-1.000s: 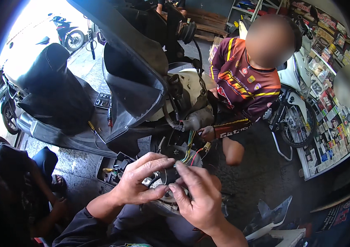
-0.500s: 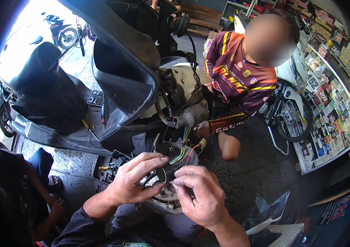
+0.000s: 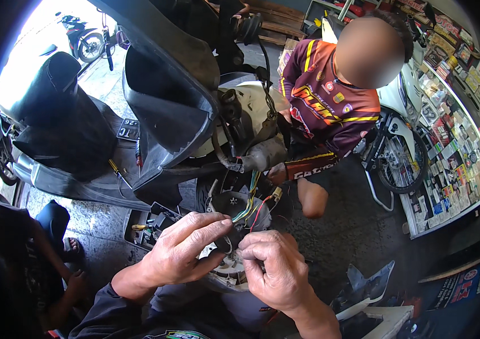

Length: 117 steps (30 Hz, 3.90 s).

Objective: The person repairs electrical wiring on a motorcycle by hand, using pliers and scissors to strip and connect wires within the headlight assembly.

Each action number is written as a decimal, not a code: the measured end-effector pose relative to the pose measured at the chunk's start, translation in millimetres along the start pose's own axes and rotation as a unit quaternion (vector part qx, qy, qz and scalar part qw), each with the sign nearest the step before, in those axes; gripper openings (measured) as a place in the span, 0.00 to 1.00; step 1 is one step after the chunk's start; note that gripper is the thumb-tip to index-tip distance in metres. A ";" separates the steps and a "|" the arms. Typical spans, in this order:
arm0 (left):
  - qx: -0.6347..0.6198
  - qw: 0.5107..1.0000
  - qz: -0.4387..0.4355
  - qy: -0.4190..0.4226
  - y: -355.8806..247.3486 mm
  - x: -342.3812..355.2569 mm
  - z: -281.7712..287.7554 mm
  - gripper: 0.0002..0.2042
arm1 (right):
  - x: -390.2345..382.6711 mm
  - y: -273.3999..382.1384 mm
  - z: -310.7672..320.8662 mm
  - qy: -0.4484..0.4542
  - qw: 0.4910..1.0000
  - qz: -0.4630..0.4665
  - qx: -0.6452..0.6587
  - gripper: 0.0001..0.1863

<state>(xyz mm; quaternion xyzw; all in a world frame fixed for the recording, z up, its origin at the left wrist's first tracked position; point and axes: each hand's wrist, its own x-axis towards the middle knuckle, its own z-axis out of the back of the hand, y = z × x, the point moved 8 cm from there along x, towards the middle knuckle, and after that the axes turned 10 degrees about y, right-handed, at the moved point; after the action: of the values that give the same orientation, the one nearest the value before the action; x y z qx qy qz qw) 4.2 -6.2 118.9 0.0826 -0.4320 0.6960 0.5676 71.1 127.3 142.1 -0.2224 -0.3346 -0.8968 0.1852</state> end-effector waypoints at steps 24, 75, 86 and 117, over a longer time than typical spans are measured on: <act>-0.230 0.964 0.119 -0.050 8.0 -18.0 -20.7 0.29 | -40.7 -13.9 -18.7 -0.127 0.958 -0.095 0.239 0.13; -0.228 0.950 0.192 -0.091 63.5 18.0 -41.1 0.06 | 2.1 -92.3 -9.0 0.032 0.979 -0.102 0.171 0.07; -0.293 0.933 0.187 -0.090 72.7 16.7 -48.2 0.04 | 11.1 -71.9 -0.9 0.024 0.997 -0.049 0.059 0.09; -0.010 0.990 0.091 -0.106 50.4 27.6 -35.8 0.10 | 19.3 -66.1 2.4 -0.016 0.993 -0.107 0.039 0.07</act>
<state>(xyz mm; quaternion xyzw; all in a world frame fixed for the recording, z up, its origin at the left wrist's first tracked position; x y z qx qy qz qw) -35.2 39.4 88.1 0.1100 -0.5026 0.7277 0.4537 24.0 172.2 119.6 -0.1918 -0.3942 -0.8942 0.0912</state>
